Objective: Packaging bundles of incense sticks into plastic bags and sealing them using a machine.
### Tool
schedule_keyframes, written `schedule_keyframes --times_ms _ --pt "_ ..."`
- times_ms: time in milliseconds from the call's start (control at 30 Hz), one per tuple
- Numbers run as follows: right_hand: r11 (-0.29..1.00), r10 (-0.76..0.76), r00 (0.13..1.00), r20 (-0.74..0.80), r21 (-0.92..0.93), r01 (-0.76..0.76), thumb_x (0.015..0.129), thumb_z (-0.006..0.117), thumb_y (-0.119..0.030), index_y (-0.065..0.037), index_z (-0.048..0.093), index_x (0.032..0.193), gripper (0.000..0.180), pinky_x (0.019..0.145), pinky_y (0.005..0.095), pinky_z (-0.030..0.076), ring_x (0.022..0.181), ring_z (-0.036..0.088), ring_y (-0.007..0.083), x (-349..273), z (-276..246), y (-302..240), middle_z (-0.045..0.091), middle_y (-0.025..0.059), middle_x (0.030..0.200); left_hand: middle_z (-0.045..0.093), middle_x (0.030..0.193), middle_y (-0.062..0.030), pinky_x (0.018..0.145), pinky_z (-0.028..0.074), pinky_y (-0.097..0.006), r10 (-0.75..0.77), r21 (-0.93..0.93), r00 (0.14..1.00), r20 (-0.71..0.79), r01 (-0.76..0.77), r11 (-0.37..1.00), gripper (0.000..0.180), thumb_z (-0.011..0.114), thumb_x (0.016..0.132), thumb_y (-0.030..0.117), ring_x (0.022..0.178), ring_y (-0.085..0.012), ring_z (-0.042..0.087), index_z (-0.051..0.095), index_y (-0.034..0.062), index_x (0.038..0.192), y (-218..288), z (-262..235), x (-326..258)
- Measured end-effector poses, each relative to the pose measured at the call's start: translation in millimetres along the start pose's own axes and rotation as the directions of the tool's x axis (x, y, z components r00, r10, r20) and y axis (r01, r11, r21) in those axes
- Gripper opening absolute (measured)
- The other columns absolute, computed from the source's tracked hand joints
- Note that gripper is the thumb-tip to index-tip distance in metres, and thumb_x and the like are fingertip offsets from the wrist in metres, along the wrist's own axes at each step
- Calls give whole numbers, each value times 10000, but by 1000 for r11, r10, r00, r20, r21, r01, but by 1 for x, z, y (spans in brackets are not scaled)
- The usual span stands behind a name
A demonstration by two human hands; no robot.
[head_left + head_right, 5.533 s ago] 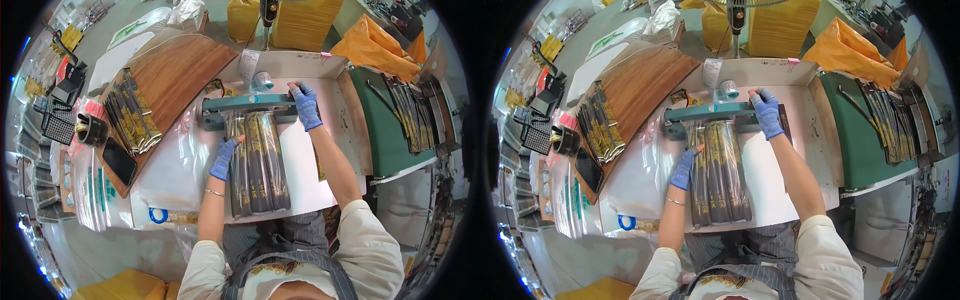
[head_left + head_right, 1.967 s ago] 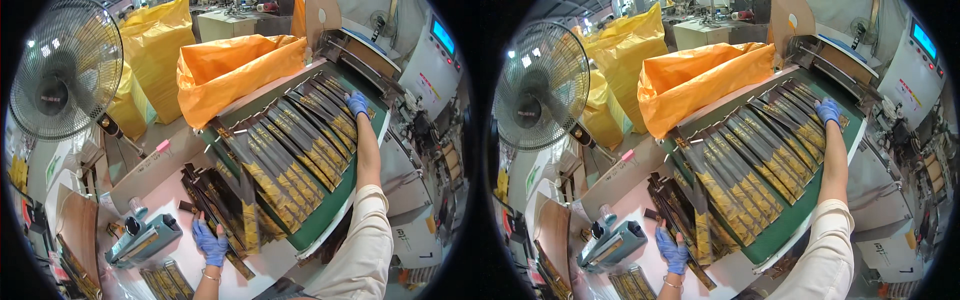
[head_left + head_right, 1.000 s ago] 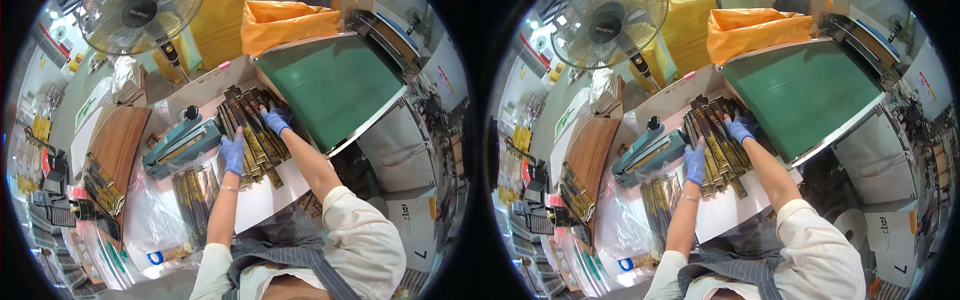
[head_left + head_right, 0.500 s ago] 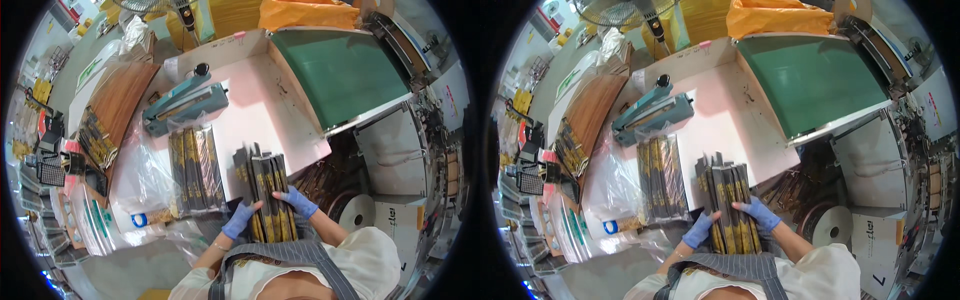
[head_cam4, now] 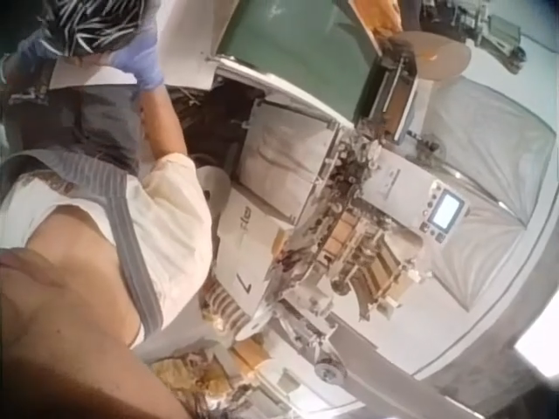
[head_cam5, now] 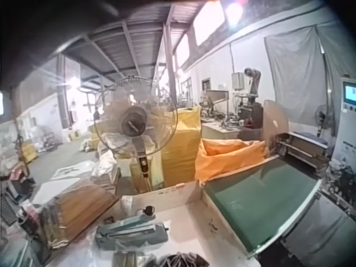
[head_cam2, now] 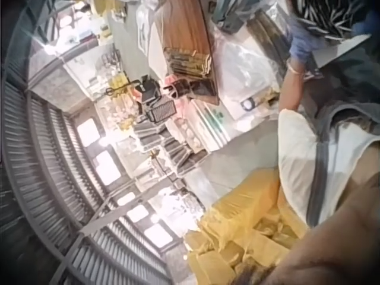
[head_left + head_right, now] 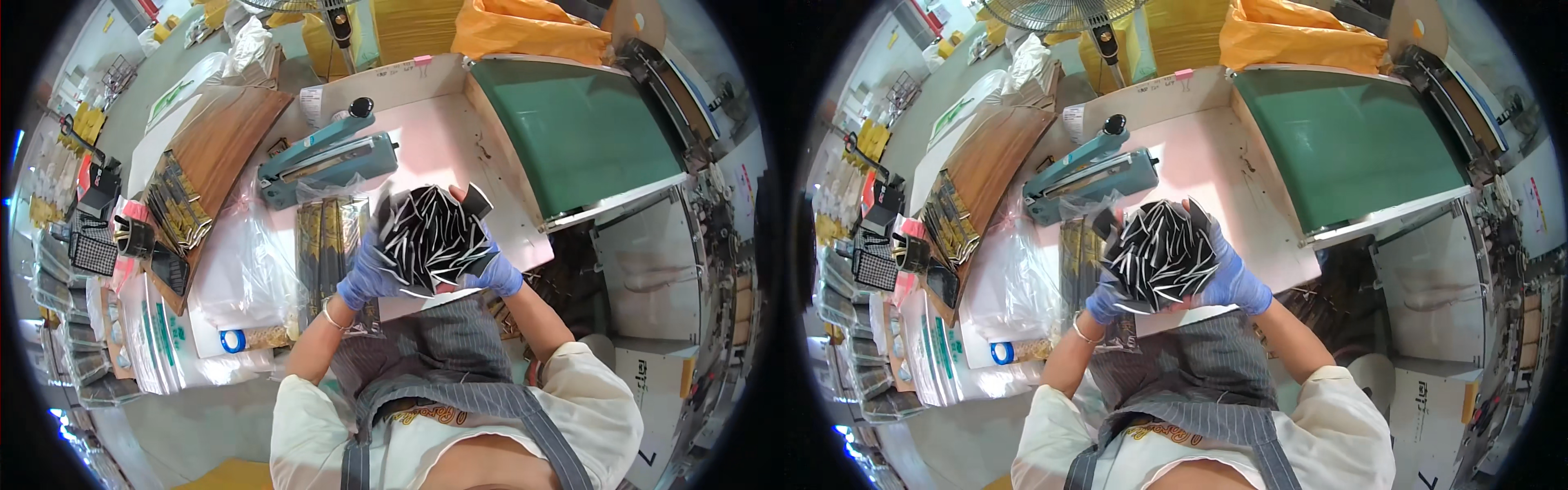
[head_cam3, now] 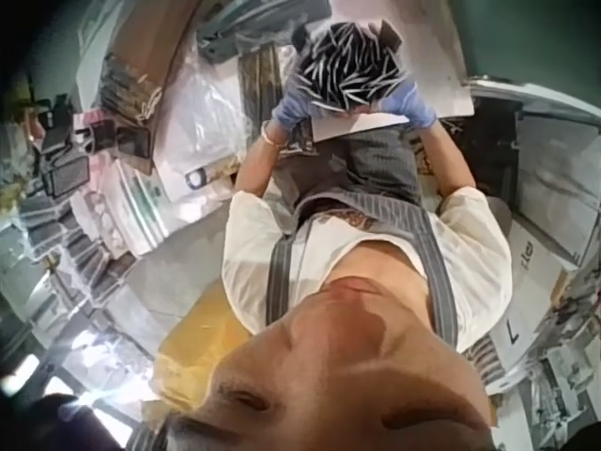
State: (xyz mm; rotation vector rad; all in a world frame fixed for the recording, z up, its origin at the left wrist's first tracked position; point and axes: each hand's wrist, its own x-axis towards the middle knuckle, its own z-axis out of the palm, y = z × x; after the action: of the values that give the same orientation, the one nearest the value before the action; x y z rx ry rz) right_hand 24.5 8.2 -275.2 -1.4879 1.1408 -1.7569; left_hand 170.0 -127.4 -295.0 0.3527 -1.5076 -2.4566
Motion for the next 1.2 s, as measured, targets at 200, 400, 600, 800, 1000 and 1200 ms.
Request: schedule_keyframes --times_ms 200,400,600,800,1000,1200 --pt "979 -204 979 9 -5 204 455 901 -310 -134 71 1428 1291 1049 382 254 1301 286 293 38 -1 -24 250 177 1411 222 1427 -116 1074 252 -351 414 -7 907 75 -415 910 1391 914 416 264 1269 -229 328 -22 163 1440 44 12 20" --pt "954 -198 975 103 -209 216 514 862 -312 -68 471 1209 834 992 385 334 1208 399 289 49 9 -30 366 193 1329 348 1365 -98 1049 290 -341 510 356 844 167 -534 767 1284 905 429 251 1224 -215 384 111 75 1422 24 12 6" --pt "952 193 980 -51 -232 -199 639 784 -244 -52 561 1198 631 938 320 380 1106 471 201 48 55 -38 459 125 1232 514 1215 -88 967 398 -341 86 -96 995 51 -81 992 744 750 665 329 1118 -201 499 433 29 1268 20 12 -53" --pt "660 517 673 529 254 -707 694 637 -202 25 641 928 326 883 309 430 915 586 210 39 81 27 633 137 951 590 1076 -72 845 465 -294 -285 -700 941 -184 78 709 467 650 802 325 931 -166 576 523 44 1153 -34 31 -127" --pt "636 475 696 538 337 -694 693 622 -166 12 650 814 217 793 275 458 808 602 179 38 113 39 645 102 850 537 1146 -140 866 425 -348 933 836 244 -266 539 98 169 631 799 172 980 -265 537 649 71 933 -18 -55 -184" --pt "694 473 569 673 113 -711 718 623 -198 21 655 843 254 780 252 449 798 593 146 43 184 71 650 88 866 460 1242 -192 704 477 -404 663 848 655 -363 527 -55 595 564 715 1 827 -372 565 451 108 1289 9 -142 -200"
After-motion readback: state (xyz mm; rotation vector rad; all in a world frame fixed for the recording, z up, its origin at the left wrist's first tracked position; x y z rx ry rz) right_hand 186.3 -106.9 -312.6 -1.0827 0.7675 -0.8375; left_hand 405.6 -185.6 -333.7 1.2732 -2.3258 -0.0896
